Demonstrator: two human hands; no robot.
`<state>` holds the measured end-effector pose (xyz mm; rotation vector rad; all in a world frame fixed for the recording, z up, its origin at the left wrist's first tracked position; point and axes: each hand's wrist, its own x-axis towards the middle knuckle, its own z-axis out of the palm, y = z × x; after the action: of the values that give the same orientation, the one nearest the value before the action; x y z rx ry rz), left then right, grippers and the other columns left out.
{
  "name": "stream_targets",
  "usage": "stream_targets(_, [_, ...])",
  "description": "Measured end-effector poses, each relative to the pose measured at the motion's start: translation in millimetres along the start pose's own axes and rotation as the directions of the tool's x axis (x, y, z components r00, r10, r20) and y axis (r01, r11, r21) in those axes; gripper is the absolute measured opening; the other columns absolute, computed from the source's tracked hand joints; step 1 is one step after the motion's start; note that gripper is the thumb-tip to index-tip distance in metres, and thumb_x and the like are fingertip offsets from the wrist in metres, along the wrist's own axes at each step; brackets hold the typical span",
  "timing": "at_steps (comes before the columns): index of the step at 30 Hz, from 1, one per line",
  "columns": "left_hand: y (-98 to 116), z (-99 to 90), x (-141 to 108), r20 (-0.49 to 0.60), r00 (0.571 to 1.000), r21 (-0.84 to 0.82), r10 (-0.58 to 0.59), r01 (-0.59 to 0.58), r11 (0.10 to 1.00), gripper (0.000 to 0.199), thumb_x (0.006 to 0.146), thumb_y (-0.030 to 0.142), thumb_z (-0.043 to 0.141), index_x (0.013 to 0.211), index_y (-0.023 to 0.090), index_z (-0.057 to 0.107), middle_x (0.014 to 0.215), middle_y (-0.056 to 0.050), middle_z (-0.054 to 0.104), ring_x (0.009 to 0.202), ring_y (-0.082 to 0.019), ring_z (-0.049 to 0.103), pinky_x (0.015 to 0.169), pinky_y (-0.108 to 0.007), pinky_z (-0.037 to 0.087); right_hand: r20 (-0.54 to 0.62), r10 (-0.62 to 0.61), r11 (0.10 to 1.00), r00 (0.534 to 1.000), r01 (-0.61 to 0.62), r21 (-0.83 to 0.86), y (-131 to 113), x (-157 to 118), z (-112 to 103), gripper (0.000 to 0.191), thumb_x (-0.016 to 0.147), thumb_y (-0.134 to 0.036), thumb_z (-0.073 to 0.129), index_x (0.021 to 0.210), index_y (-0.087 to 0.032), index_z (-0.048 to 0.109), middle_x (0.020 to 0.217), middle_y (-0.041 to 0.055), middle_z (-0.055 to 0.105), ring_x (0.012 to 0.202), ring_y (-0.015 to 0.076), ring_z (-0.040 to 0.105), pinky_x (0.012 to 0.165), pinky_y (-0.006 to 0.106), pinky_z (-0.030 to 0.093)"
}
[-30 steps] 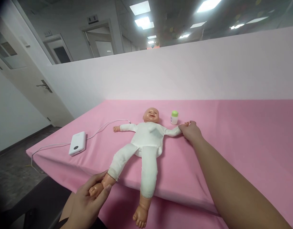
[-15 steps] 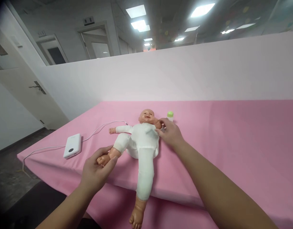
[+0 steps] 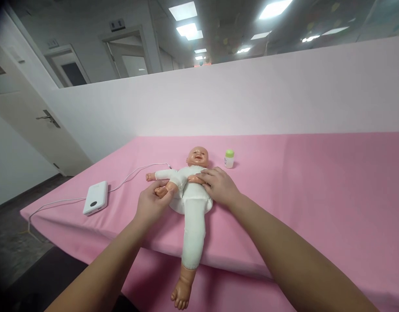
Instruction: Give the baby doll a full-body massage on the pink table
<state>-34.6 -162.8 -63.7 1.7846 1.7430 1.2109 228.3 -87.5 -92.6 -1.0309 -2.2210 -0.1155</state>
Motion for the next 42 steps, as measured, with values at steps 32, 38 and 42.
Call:
stream_targets(32, [-23.4, -40.3, -71.1, -0.103, 0.979, 0.053, 0.178, -0.174, 0.983, 0.036, 0.085, 0.045, 0.075, 0.115, 0.025, 0.072, 0.109, -0.001, 0.080, 0.094, -0.021, 0.077, 0.079, -0.027, 0.062, -0.132, 0.376, 0.920, 0.917, -0.353, 0.169, 12.5, -1.5, -11.6, 0.052, 0.090, -0.036, 0.066, 0.140, -0.027, 0.059, 0.124, 0.0071, 0.073, 0.105, 0.0266, 0.070, 0.088, 0.038, 0.055])
stream_targets(38, [-4.1, -12.3, -32.3, -0.052, 0.996, 0.023, 0.074, -0.073, 0.997, 0.039, 0.085, 0.050, 0.073, 0.116, 0.027, 0.074, 0.098, 0.001, 0.079, 0.085, -0.020, 0.073, 0.074, -0.029, 0.056, 0.001, 0.058, 0.997, 0.998, -0.058, 0.058, -6.6, 2.7, -2.3, 0.022, 0.094, -0.027, 0.066, 0.114, -0.025, 0.073, 0.113, 0.0033, 0.077, 0.106, 0.0257, 0.067, 0.097, 0.041, 0.049])
stream_targets(42, [-0.9, 0.6, -12.2, 0.029, 0.999, -0.030, -0.015, 0.016, 0.999, 0.044, 0.086, 0.056, 0.070, 0.118, 0.026, 0.074, 0.093, 0.000, 0.078, 0.085, -0.021, 0.072, 0.073, -0.030, 0.054, 0.021, 0.040, 0.998, 0.999, -0.041, 0.057, -3.9, 2.5, -0.6, 0.025, 0.094, -0.028, 0.068, 0.118, -0.025, 0.073, 0.115, 0.0036, 0.077, 0.109, 0.0264, 0.066, 0.100, 0.043, 0.048])
